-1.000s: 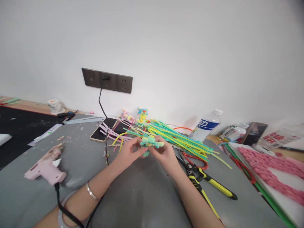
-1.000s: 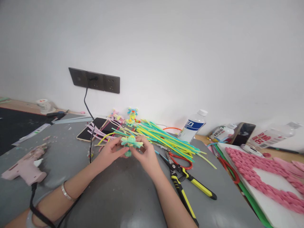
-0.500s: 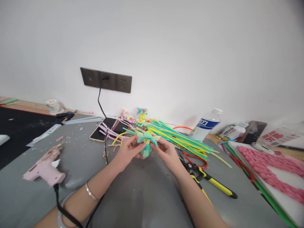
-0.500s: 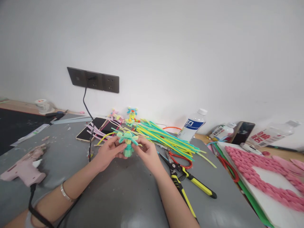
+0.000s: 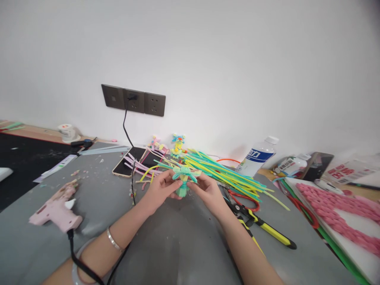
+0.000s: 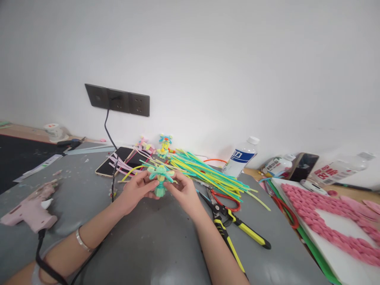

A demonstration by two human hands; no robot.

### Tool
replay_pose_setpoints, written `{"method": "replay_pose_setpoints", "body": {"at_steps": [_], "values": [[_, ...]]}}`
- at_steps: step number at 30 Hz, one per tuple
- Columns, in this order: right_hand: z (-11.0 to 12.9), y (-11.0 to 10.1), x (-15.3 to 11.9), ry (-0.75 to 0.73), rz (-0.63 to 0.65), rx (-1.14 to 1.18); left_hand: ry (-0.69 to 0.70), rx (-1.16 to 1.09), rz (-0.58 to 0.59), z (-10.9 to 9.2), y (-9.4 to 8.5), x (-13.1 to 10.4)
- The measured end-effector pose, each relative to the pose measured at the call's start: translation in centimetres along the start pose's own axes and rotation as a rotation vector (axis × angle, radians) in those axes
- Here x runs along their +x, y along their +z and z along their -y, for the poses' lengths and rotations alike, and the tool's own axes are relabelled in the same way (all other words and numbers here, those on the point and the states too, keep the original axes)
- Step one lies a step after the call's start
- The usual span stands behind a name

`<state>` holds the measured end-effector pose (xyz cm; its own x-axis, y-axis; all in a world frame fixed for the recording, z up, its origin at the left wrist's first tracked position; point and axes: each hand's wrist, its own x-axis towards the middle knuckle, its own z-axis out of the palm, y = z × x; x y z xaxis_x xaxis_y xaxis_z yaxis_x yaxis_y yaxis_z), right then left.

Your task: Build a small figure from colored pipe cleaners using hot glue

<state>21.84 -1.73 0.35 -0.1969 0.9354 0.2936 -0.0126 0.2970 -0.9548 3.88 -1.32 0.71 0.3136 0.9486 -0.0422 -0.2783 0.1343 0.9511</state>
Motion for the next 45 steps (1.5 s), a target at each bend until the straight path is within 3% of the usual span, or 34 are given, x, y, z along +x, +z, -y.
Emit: {"method": "replay_pose_setpoints", "body": {"at_steps": [26, 35, 45], "values": [[0.07, 0.46, -0.18, 0.033, -0.027, 0.024, 0.116, 0.17, 0.086, 0.68, -0.49, 0.16], [-0.56, 0.47, 0.05, 0.039, -0.077, 0.046, 0.089, 0.108, 0.018, 0.27, -0.01, 0.04], [-0.83, 0.61, -0.07, 0.06, -0.101, 0.074, 0.122, 0.145, 0.042, 0.47, -0.24, 0.23]]}}
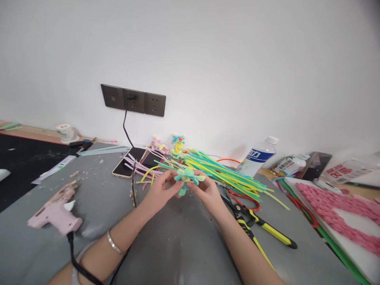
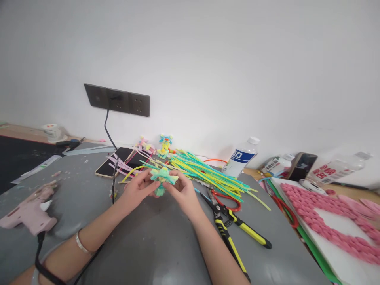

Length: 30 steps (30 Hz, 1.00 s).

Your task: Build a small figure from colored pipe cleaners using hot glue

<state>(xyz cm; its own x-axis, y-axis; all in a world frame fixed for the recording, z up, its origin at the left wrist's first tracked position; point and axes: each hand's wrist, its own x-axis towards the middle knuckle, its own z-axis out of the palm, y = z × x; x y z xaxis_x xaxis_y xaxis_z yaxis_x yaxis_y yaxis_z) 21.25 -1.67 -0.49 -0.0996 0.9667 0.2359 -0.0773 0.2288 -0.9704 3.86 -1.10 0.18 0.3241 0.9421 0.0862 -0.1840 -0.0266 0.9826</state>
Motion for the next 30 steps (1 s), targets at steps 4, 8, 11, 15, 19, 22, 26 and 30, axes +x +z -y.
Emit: {"method": "replay_pose_setpoints", "body": {"at_steps": [4, 8, 11, 15, 19, 22, 26, 30], "values": [[-0.26, 0.0, -0.07, 0.013, 0.028, -0.012, -0.002, -0.005, -0.013, -0.18, -0.03, 0.04], [-0.25, 0.17, -0.09, 0.002, 0.024, -0.01, -0.006, -0.013, -0.024, -0.29, -0.07, 0.1], [-0.19, 0.23, -0.1, 0.005, 0.017, -0.009, -0.004, -0.011, -0.021, -0.19, -0.15, 0.12], [-0.3, 0.22, -0.02, 0.002, 0.023, -0.013, 0.0, 0.004, -0.013, -0.01, -0.22, 0.13], [-0.21, 0.26, 0.12, -0.001, 0.011, 0.016, 0.003, -0.018, -0.011, 0.03, -0.15, 0.1], [0.15, 0.24, 0.19, -0.006, 0.006, 0.023, -0.011, -0.055, -0.005, 0.01, -0.08, 0.08], [0.44, 0.17, 0.23, -0.004, 0.012, 0.008, -0.053, -0.093, -0.019, 0.12, -0.09, 0.06], [0.41, 0.15, 0.23, 0.003, 0.039, 0.031, -0.063, -0.098, -0.041, 0.12, -0.2, 0.1]]}}
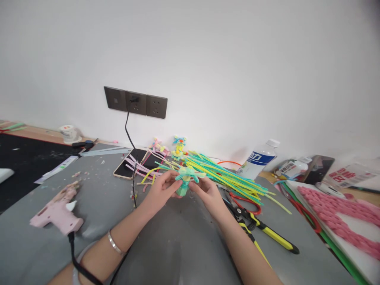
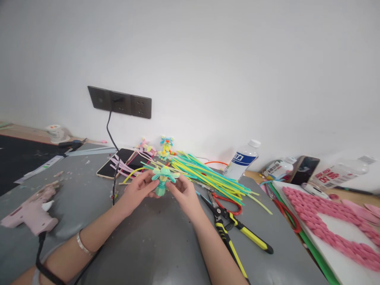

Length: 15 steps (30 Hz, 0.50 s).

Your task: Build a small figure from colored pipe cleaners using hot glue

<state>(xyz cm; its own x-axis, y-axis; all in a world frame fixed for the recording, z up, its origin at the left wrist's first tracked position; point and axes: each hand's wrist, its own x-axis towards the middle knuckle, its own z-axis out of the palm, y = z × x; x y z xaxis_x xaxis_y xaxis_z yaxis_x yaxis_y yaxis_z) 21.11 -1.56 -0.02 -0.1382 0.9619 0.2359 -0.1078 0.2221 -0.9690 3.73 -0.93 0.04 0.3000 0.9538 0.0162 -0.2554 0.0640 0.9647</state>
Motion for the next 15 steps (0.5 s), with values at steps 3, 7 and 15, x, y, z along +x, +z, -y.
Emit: {"method": "replay_pose_setpoints", "body": {"at_steps": [3, 7, 15], "values": [[0.0, -0.1, 0.0, 0.014, 0.017, 0.016, 0.002, 0.003, -0.01, -0.2, 0.0, 0.0], [-0.3, -0.3, -0.1, 0.028, 0.021, -0.007, 0.006, -0.034, -0.02, -0.5, 0.0, 0.1], [-0.8, -1.2, -0.3, -0.134, -0.044, -0.317, 0.079, -0.048, -0.073, -0.1, -0.5, 0.5]]}}
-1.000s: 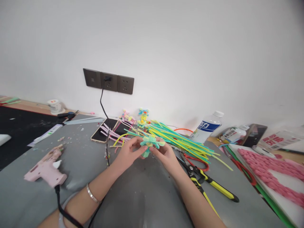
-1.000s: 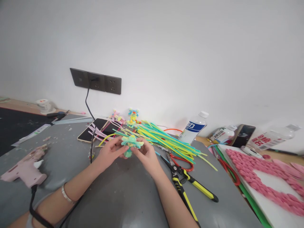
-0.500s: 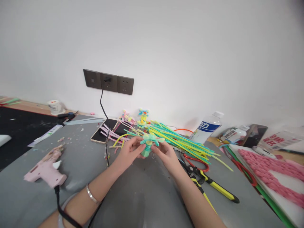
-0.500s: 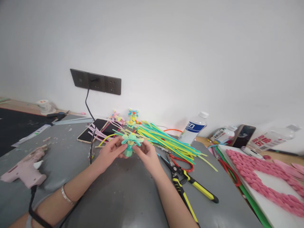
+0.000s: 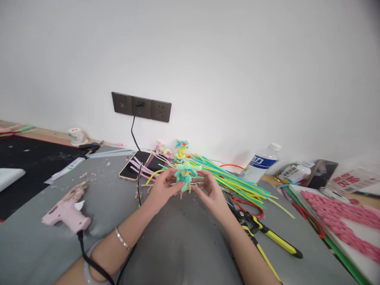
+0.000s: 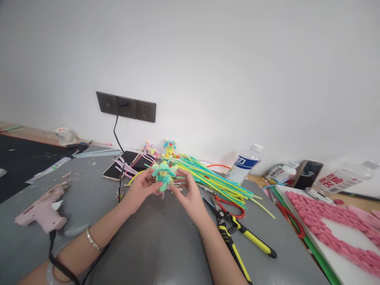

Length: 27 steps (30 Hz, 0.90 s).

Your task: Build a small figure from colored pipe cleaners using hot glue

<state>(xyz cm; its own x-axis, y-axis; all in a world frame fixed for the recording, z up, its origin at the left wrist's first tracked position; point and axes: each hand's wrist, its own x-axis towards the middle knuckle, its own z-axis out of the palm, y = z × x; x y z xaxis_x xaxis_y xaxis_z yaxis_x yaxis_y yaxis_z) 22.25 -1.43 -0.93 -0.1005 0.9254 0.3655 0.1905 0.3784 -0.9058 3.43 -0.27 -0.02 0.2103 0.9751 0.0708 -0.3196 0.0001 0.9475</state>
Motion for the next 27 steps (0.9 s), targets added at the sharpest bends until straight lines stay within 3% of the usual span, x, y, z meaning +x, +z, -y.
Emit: {"method": "replay_pose_setpoints", "body": {"at_steps": [3, 5, 7, 9, 14, 17, 20, 23, 27], "values": [[0.1, -0.7, -0.2, -0.157, -0.087, -0.273, 0.04, -0.003, -0.03, 0.1, -0.5, 0.4], [0.8, -0.7, -0.4, -0.245, -0.225, -0.332, 0.038, -0.016, -0.073, 0.1, -0.8, 0.6], [2.0, 0.4, -0.9, -0.332, -0.367, -0.333, 0.039, -0.022, -0.093, 0.1, -0.9, 0.7], [4.0, 2.9, -1.4, -0.432, -0.359, -0.323, 0.051, -0.032, -0.089, 0.2, -1.0, 0.9], [9.4, 13.5, -1.5, -0.468, 0.274, -0.471, 0.051, -0.053, -0.067, 0.3, -1.1, 1.0], [11.1, 20.2, -0.3, -0.242, 0.535, -0.674, 0.048, -0.043, -0.033, 0.3, -0.9, 0.7], [11.4, 25.3, 0.9, -0.058, 0.744, -0.803, 0.029, -0.037, -0.001, 0.3, -0.7, 0.5], [11.0, 28.3, 1.5, -0.035, 0.912, -0.787, 0.013, -0.03, 0.008, 0.5, -0.7, 0.6], [10.7, 27.9, 1.7, -0.086, 0.861, -0.7, 0.013, -0.029, 0.012, 0.8, -0.9, 0.9]]}}
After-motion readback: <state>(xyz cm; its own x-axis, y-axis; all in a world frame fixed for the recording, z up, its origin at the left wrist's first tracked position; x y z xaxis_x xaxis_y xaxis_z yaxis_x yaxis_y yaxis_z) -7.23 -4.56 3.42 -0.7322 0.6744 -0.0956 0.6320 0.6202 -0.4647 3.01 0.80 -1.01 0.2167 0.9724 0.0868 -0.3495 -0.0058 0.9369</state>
